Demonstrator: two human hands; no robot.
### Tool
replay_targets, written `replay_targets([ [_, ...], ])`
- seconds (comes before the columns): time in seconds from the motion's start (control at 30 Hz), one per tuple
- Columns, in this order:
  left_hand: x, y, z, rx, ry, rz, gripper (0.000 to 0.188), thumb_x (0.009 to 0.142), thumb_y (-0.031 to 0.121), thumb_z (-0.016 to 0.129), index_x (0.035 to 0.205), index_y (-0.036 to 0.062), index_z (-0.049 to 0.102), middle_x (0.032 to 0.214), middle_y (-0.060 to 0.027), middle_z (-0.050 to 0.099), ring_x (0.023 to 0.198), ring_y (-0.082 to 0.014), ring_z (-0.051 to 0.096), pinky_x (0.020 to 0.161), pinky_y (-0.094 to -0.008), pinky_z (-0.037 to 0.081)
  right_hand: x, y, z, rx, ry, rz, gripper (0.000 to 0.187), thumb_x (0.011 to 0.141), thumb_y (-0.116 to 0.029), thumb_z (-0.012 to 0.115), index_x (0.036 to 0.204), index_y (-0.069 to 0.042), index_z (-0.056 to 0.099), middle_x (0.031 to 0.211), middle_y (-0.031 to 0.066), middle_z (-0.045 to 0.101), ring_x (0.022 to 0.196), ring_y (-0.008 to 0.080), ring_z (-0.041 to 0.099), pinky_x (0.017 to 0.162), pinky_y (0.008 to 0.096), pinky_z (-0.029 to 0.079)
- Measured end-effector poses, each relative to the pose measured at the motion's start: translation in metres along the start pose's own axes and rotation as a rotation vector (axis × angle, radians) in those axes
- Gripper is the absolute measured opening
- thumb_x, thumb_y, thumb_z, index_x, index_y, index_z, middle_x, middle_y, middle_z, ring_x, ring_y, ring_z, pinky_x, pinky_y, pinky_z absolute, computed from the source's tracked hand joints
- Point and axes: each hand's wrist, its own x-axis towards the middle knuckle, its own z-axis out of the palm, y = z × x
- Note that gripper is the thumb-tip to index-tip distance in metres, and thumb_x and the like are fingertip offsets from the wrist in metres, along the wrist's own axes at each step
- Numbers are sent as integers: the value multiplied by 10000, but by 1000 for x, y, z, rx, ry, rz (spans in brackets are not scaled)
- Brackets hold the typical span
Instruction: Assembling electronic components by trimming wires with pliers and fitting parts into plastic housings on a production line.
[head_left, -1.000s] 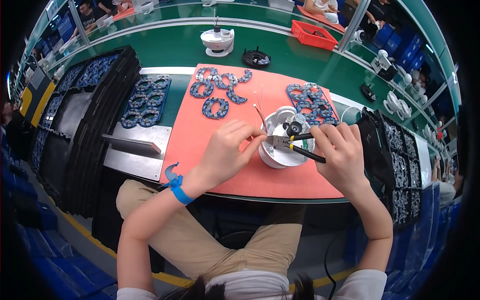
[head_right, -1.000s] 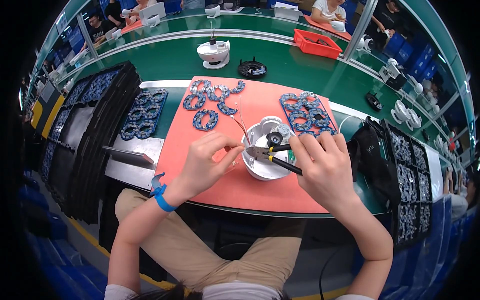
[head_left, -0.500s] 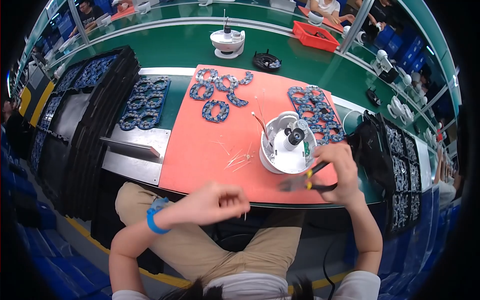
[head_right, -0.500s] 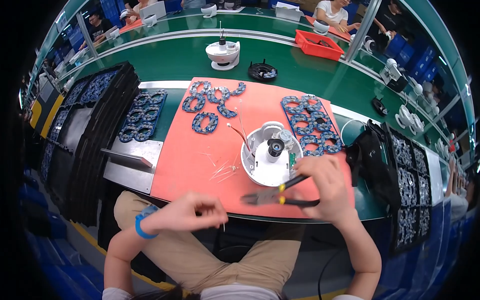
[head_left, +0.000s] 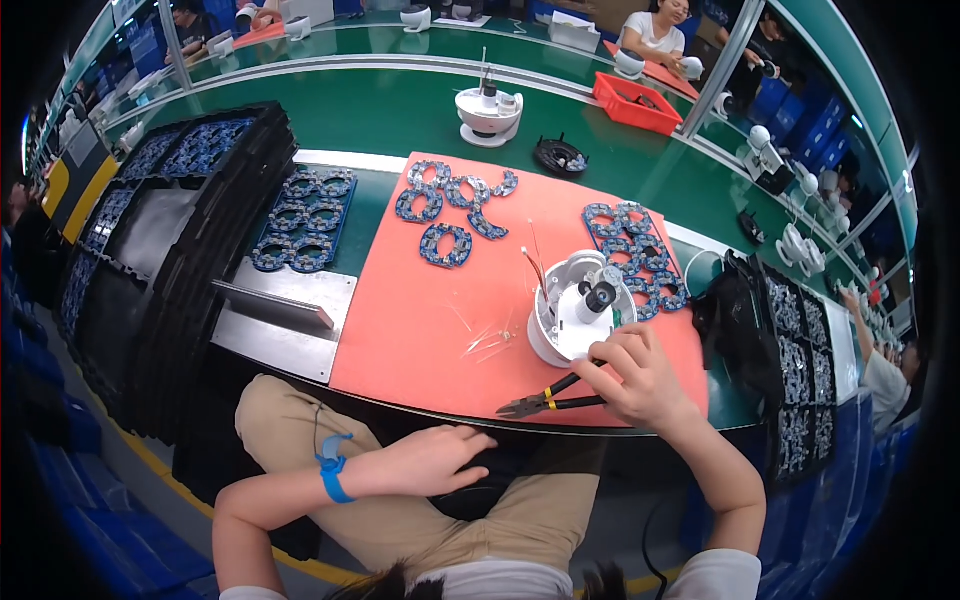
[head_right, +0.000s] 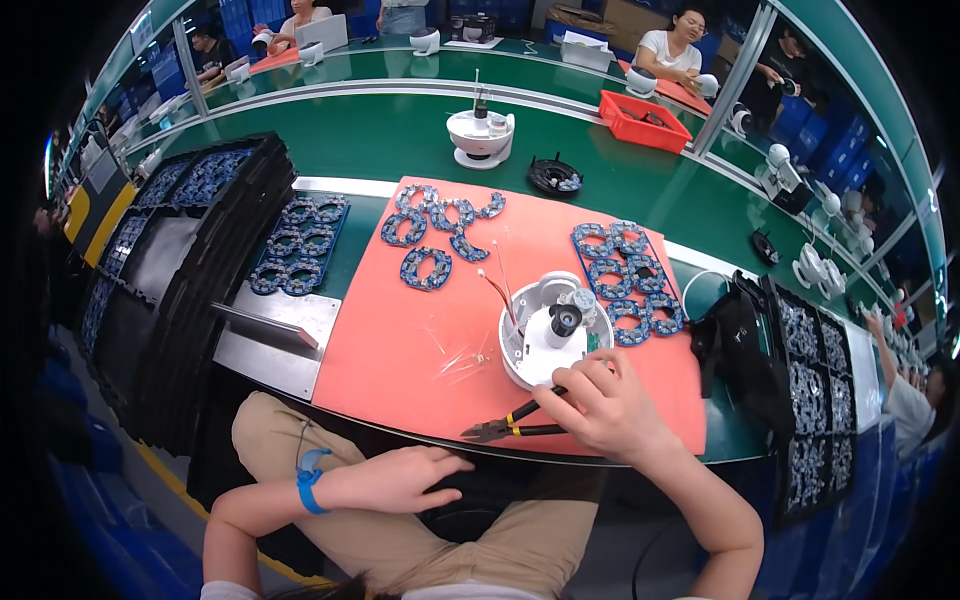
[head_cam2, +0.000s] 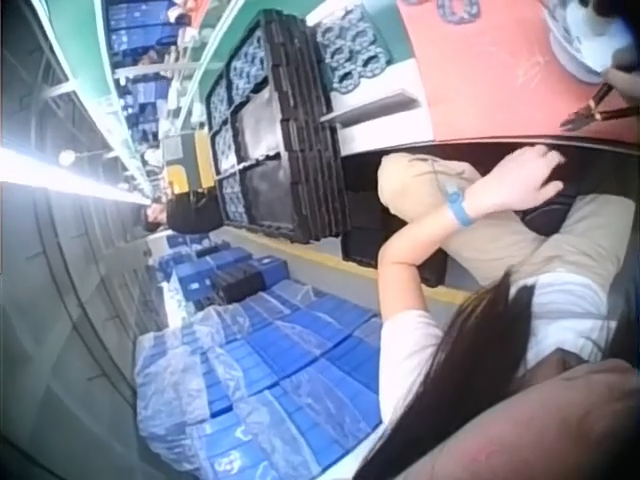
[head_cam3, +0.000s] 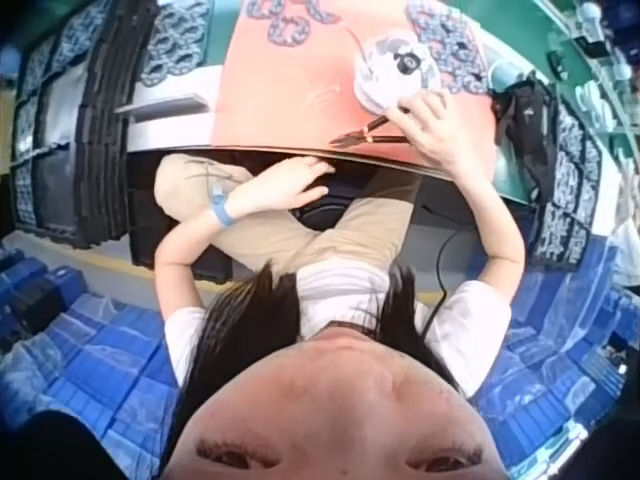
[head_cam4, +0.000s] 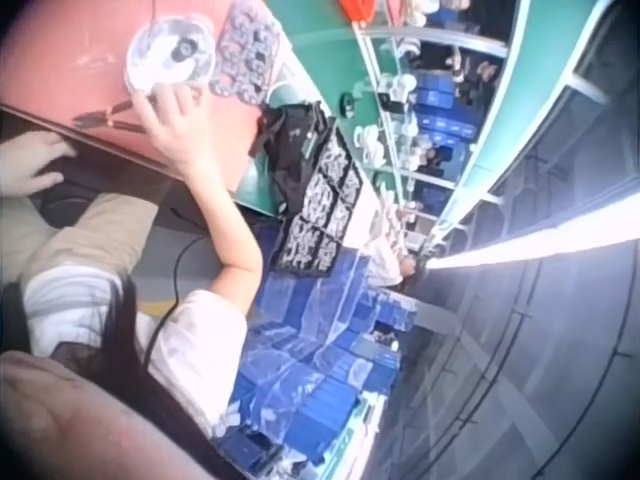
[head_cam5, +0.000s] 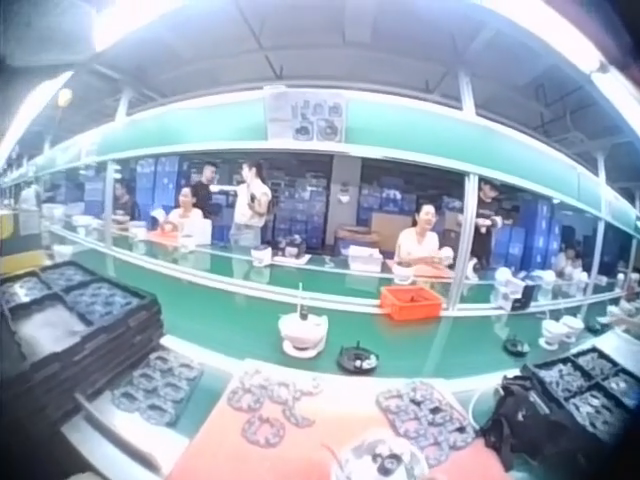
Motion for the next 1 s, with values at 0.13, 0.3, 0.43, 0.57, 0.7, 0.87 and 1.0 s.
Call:
replay_targets([
  [0.13,4,23,-25,-199,-175,17,313,930,277,558,1125,33,575,995,-161,629,926,-323,633,792,-407,522,2,0,3,-8,-55,-102,284,715,-116,621,997,-142,622,947,38,543,834,206,541,755,383,457],
  [0.3,13,24,-34,97,-20,395,195,931,225,535,1028,60,568,868,-101,559,861,-276,591,755,-383,469,5,6,1,27,-24,-52,294,707,-109,625,998,-153,632,943,22,540,818,168,553,734,355,418],
  [0.43,33,11,-38,233,29,539,166,906,196,571,1023,78,583,951,-73,556,903,-241,569,767,-357,466,17,23,6,33,71,-58,310,660,-57,634,957,-145,632,903,32,526,781,222,525,715,366,411],
  [0.57,60,-19,-37,455,168,648,190,850,172,598,1010,70,576,1090,-115,558,1075,-259,540,902,-389,436,68,57,25,27,192,-48,395,614,14,647,983,-115,595,917,67,525,790,261,525,683,398,412],
  [0.7,68,-29,-32,365,167,623,285,852,186,592,1109,64,573,1195,-147,531,1165,-281,506,976,-403,406,146,91,60,87,302,-31,438,672,42,634,1080,-93,550,945,91,526,875,309,533,757,408,435],
  [0.87,73,-30,-32,258,211,644,289,799,198,643,1032,61,542,1127,-139,509,1088,-303,508,950,-418,398,232,114,132,111,309,72,453,672,62,646,1091,-70,533,1025,123,537,983,340,519,832,423,430],
  [1.0,77,-33,-23,261,178,589,337,808,197,614,1102,52,537,1168,-164,491,1108,-320,495,962,-424,400,269,126,200,-58,208,172,421,676,26,595,1072,-101,527,1003,102,524,1012,300,522,814,410,425],
])
